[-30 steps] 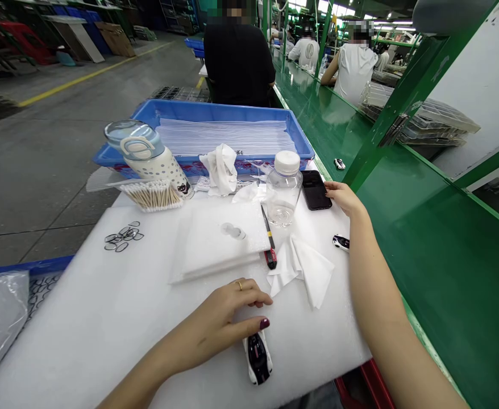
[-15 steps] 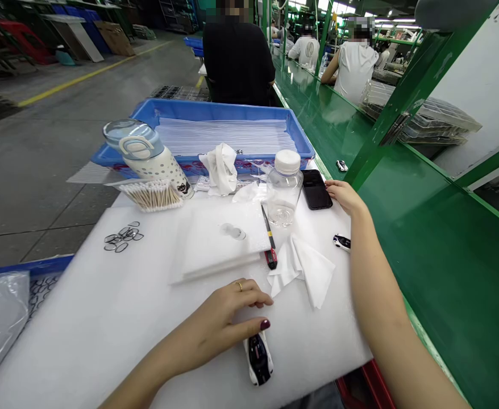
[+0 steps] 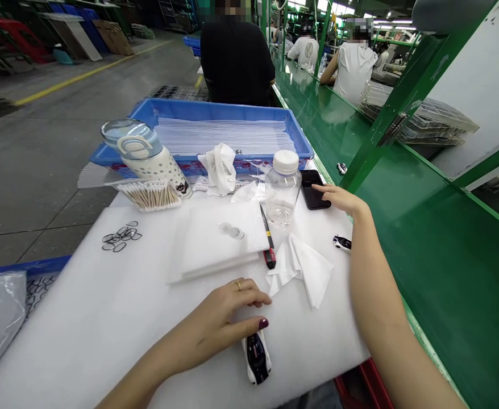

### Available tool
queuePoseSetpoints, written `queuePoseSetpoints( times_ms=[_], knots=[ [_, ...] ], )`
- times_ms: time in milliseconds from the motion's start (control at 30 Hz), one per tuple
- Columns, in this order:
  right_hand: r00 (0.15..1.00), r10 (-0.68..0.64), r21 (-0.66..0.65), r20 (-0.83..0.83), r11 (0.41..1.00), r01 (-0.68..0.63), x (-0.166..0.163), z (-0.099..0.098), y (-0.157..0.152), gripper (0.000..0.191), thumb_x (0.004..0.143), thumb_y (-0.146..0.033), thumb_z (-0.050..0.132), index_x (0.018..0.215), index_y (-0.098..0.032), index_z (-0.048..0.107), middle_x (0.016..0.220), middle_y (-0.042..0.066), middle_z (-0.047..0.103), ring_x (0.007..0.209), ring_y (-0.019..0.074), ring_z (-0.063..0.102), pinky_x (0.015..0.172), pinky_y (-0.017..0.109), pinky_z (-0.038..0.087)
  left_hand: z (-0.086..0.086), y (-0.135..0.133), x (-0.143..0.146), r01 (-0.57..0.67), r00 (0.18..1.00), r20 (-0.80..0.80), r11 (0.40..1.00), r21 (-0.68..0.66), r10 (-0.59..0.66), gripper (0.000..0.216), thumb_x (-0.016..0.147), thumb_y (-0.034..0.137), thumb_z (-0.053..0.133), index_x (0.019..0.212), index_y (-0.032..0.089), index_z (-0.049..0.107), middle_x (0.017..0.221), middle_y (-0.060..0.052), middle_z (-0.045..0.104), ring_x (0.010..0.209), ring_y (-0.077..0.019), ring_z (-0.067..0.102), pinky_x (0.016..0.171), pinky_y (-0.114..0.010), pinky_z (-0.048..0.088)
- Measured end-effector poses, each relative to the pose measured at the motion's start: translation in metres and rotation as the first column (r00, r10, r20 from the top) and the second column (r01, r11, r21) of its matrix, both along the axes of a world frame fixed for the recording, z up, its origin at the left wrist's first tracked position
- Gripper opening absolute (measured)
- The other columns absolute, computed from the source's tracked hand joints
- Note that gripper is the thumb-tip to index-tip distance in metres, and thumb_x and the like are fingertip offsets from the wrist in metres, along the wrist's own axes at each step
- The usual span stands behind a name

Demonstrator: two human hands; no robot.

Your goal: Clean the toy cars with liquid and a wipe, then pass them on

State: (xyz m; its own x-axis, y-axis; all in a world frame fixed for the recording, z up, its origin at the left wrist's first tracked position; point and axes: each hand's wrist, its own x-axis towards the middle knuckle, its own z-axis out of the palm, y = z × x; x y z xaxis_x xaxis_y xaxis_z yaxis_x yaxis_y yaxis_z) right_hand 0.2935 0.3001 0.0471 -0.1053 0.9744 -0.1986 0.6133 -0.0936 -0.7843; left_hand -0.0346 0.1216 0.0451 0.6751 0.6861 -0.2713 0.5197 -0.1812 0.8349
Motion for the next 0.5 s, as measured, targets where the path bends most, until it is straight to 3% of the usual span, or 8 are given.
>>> queuePoseSetpoints(
  times_ms=[100,200,333,400,500],
  knots=[
    [0.998,-0.028,0.029,0.051,0.999,0.026,-0.003,0.015,-0.004,0.059,0.073,-0.010,0.056,0.130,-0.022,0.065,0.147,0.003,0.050,0.139,0.0289,0.039,0.118,0.040,0.026,-0.001,0.000,-0.001,-0.003,1.000,0.009,1.000,0.013,0.003,0.027,0.092,0.043,0.055,0.108,0.026,0.068,0.109,-0.004,0.064,0.100,-0.0224,0.061,0.080,-0.029,0.049],
    [0.996,-0.077,0.122,0.053,0.990,0.070,-0.001,0.046,-0.019,0.055,0.078,-0.011,0.055,0.130,-0.025,0.064,0.141,0.002,0.055,0.129,0.0276,0.050,0.112,0.041,0.036,0.000,-0.001,-0.003,0.008,1.000,0.016,1.000,0.020,-0.008,0.027,0.092,0.043,0.055,0.108,0.025,0.068,0.109,-0.005,0.064,0.100,-0.0227,0.060,0.081,-0.030,0.049],
    [0.991,-0.050,0.209,0.127,0.978,0.023,-0.014,0.089,-0.054,0.026,0.086,-0.019,0.055,0.105,-0.021,0.073,0.110,0.007,0.069,0.098,0.0229,0.064,0.088,0.035,0.048,0.005,-0.003,-0.004,0.021,1.000,0.021,0.999,0.046,-0.022,0.029,0.093,0.041,0.055,0.112,0.023,0.067,0.111,-0.006,0.064,0.103,-0.0233,0.060,0.089,-0.034,0.047],
    [0.974,0.034,0.147,0.224,0.987,-0.068,-0.033,0.092,-0.073,0.019,0.087,-0.020,0.054,0.086,-0.018,0.072,0.091,0.006,0.071,0.084,0.0200,0.064,0.077,0.030,0.047,0.008,-0.005,-0.006,0.043,0.999,0.002,0.996,0.075,-0.043,0.032,0.093,0.042,0.055,0.116,0.022,0.067,0.113,-0.007,0.064,0.104,-0.0244,0.059,0.090,-0.035,0.046],
    [0.903,0.150,0.009,0.402,0.986,-0.167,-0.071,0.069,-0.097,0.028,0.089,-0.026,0.050,0.064,-0.018,0.064,0.070,0.004,0.068,0.069,0.0187,0.062,0.064,0.029,0.041,0.014,-0.005,-0.011,0.083,0.996,-0.035,0.990,0.116,-0.080,0.040,0.091,0.046,0.059,0.122,0.022,0.065,0.116,-0.008,0.063,0.106,-0.0265,0.059,0.089,-0.036,0.047]
  ],
)
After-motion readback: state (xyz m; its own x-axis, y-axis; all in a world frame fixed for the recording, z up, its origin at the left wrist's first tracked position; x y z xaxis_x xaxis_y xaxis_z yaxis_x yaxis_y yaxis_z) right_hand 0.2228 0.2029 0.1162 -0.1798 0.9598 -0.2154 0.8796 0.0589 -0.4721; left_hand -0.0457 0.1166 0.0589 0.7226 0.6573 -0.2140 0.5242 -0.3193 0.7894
